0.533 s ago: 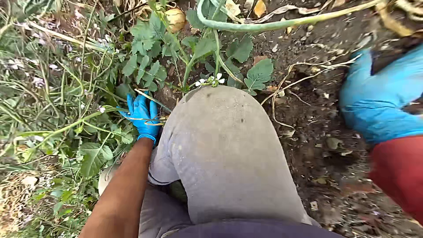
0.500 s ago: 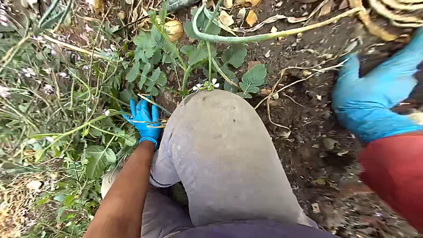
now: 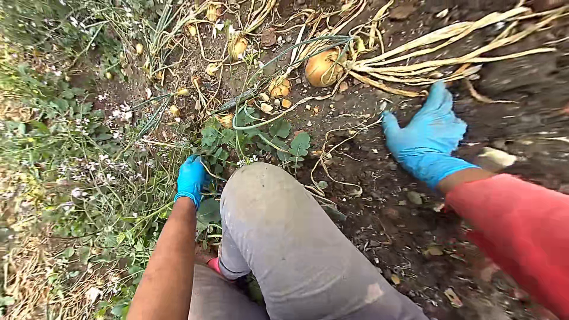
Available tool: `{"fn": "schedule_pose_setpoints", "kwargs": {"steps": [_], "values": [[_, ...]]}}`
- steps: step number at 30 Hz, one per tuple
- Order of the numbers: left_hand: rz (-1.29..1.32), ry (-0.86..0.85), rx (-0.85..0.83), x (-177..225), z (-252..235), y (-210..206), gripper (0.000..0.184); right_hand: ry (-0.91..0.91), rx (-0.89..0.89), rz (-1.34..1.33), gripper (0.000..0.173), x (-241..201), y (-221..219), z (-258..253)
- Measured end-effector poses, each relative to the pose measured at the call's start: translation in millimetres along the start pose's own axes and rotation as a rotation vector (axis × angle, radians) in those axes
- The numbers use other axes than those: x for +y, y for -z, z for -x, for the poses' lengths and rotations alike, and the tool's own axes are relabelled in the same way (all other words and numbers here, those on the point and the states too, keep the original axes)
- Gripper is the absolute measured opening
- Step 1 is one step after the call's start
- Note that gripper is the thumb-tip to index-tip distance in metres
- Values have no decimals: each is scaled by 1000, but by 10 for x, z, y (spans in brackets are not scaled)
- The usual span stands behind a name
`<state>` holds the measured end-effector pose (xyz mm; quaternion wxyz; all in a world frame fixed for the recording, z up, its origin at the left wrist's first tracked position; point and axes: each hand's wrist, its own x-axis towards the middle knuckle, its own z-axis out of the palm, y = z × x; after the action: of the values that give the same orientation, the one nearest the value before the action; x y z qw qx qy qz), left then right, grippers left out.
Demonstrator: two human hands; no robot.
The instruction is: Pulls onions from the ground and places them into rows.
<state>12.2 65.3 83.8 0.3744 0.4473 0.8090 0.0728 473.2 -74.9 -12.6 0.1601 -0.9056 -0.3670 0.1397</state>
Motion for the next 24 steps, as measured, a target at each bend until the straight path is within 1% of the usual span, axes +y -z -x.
{"fn": "schedule_pose_setpoints", "kwargs": {"steps": [3,4,6,7,9,11,12,14,16,18,19,20,22,23,24], "values": [[188,111,-41,-5,-260,-87,43,-9,-6,-15,102,-2,13,-14],[220,113,-57,-43,-360,-144,41,-10,-3,-17,102,3,19,-18],[258,64,-27,-119,-498,-266,32,-3,-3,-29,101,17,22,-45],[217,25,2,-148,-528,-296,31,-2,-1,-31,101,27,12,-55],[142,-27,78,-156,-546,-304,36,-5,5,-27,99,45,-11,-80],[275,-23,171,-91,-658,-348,47,-19,10,-15,99,50,-23,-104],[298,-27,214,-68,-718,-369,47,-27,7,-11,99,50,-27,-113],[172,-57,255,-46,-838,-369,47,-38,-1,1,99,43,-33,-123],[-52,-81,280,42,-858,-398,43,-42,8,14,98,31,-48,-139],[-331,-133,246,125,-871,-409,41,-45,14,23,98,35,-56,-146],[-429,-169,233,139,-886,-410,40,-44,14,31,98,39,-57,-142],[-446,-208,212,146,-886,-412,40,-44,15,37,98,38,-59,-142],[-276,-247,175,189,-839,-438,42,-45,14,47,99,34,-63,-141],[-204,-247,189,193,-822,-461,43,-43,12,46,99,37,-68,-139],[-187,-227,218,190,-789,-489,44,-39,11,43,99,42,-68,-138]]}}
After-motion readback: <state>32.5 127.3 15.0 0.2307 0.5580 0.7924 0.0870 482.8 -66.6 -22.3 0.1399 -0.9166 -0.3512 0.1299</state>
